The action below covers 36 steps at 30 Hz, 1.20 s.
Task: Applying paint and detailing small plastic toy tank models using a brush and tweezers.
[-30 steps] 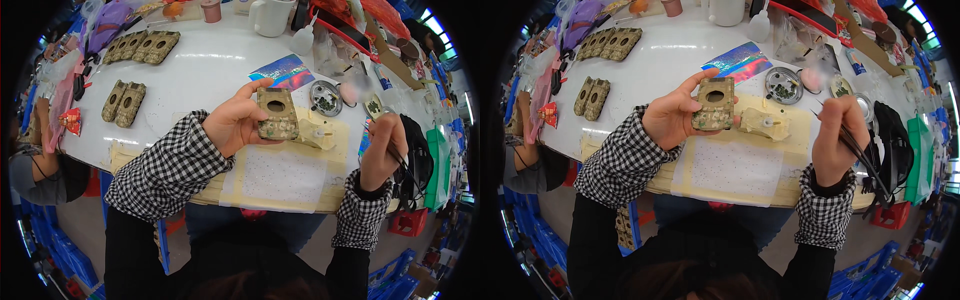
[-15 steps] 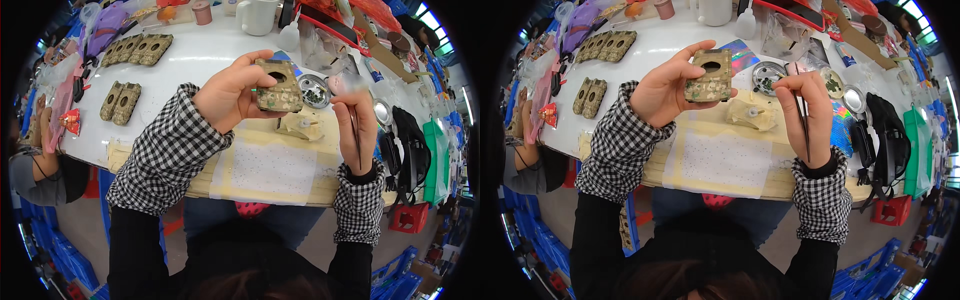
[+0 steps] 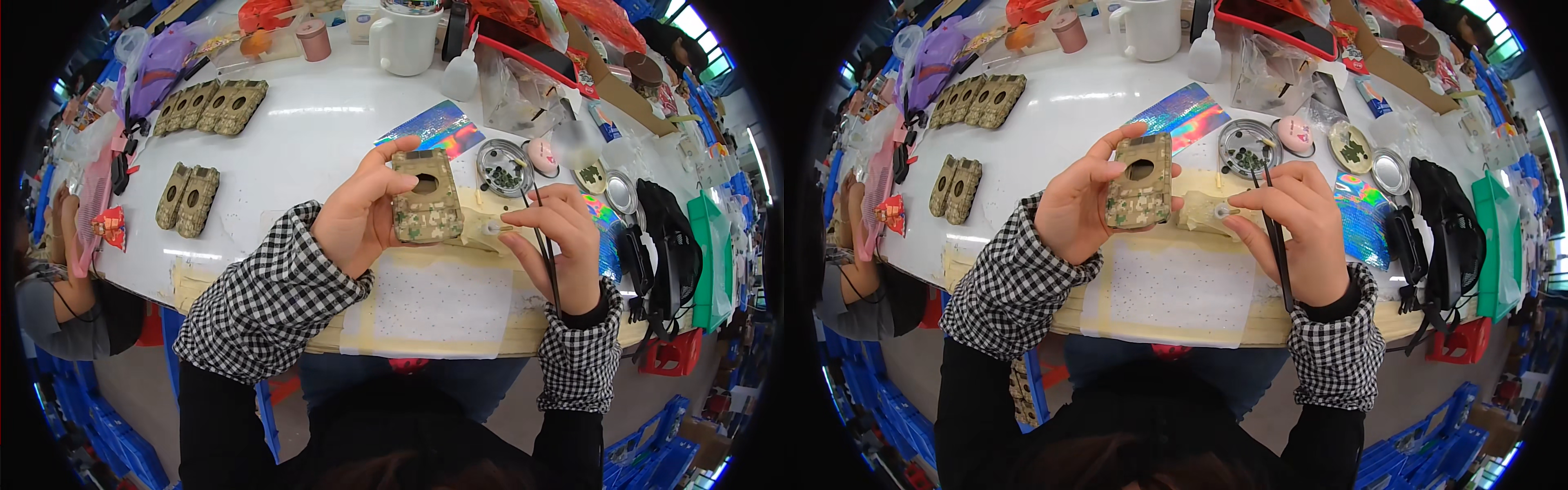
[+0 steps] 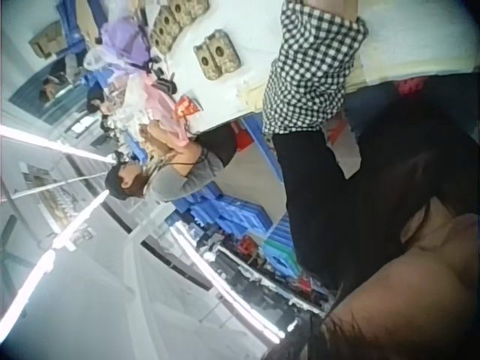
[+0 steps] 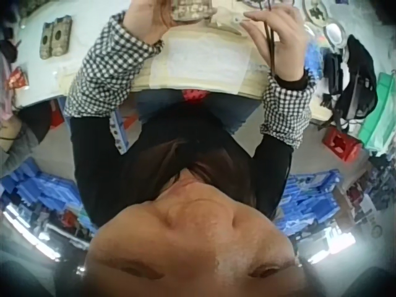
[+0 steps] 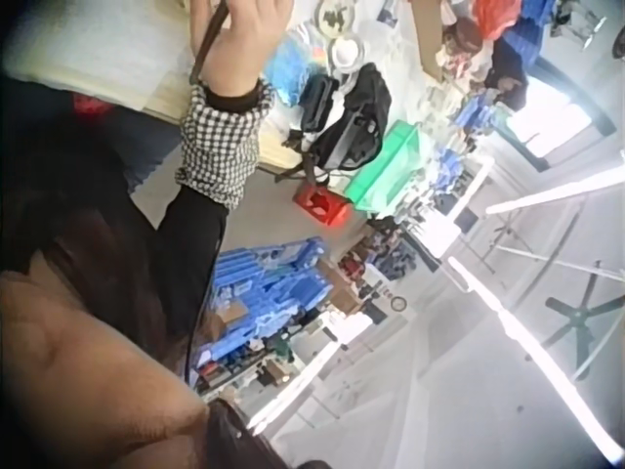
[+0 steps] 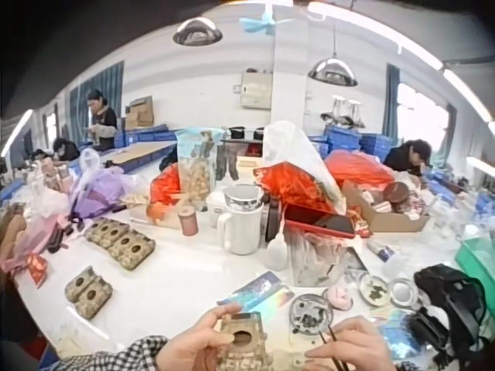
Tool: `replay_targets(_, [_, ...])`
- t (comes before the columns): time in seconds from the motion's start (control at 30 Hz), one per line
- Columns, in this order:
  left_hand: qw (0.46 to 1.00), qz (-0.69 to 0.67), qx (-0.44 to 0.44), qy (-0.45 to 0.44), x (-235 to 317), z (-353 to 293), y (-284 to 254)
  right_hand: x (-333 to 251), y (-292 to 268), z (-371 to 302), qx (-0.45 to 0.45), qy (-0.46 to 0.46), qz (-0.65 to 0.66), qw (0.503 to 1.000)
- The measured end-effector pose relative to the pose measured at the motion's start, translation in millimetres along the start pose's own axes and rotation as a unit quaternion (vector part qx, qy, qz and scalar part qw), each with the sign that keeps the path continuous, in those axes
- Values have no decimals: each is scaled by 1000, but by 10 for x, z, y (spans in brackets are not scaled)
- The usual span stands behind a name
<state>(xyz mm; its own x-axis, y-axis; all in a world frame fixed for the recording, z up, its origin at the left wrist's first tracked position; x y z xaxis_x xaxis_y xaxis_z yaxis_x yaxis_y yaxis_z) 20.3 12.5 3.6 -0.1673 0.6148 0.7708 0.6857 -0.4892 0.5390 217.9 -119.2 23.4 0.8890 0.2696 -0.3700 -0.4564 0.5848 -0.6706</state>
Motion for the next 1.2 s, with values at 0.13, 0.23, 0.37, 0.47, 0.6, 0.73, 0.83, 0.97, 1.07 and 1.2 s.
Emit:
replay_targets(0.13, [1000,-2,-3,0,-5,-27,-15,-44,42,-17,9,5,-14,1000])
replay_targets(0.23, [1000,-9,-5,1,0,-8,-1,-58,22,4,21,11,-10,1000])
replay_targets(0.37, [1000,-4,-17,-3,8,-37,1,-116,-27,44,80,17,15,996])
replay_targets(0.47, [1000,-6,-25,-8,-1,-57,-4,-285,-127,174,102,14,46,994])
replay_targets(0.6, [999,-16,-41,-9,-26,-51,2,-418,-23,305,108,29,151,982])
replay_targets(0.73, [999,-10,-47,-7,-34,-42,17,-320,219,223,103,48,226,968])
replay_targets(0.83, [999,-12,-36,-11,-37,-62,35,-333,293,141,94,107,286,948])
replay_targets(0.97, [1000,2,-25,-16,-54,-41,23,-325,291,154,82,94,266,956])
replay_targets(1.07, [1000,7,-22,-20,-59,-33,25,-313,298,146,87,76,246,962])
replay_targets(1.2, [999,5,-19,-27,-54,-34,32,-319,299,149,92,63,230,967])
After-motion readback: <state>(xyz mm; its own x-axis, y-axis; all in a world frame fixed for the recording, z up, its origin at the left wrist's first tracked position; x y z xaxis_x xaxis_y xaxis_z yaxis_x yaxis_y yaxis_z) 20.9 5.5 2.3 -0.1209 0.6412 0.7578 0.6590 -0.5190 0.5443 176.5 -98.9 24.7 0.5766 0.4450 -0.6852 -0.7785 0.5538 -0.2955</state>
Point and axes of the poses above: each hand's wrist, its own z-axis towards the middle knuckle, its own y-axis out of the palm, x = y × z, the point moved 1 cm from there along z, towards the middle knuckle, and after that the axes turned 9 degrees about x, right-handed, at the moved point
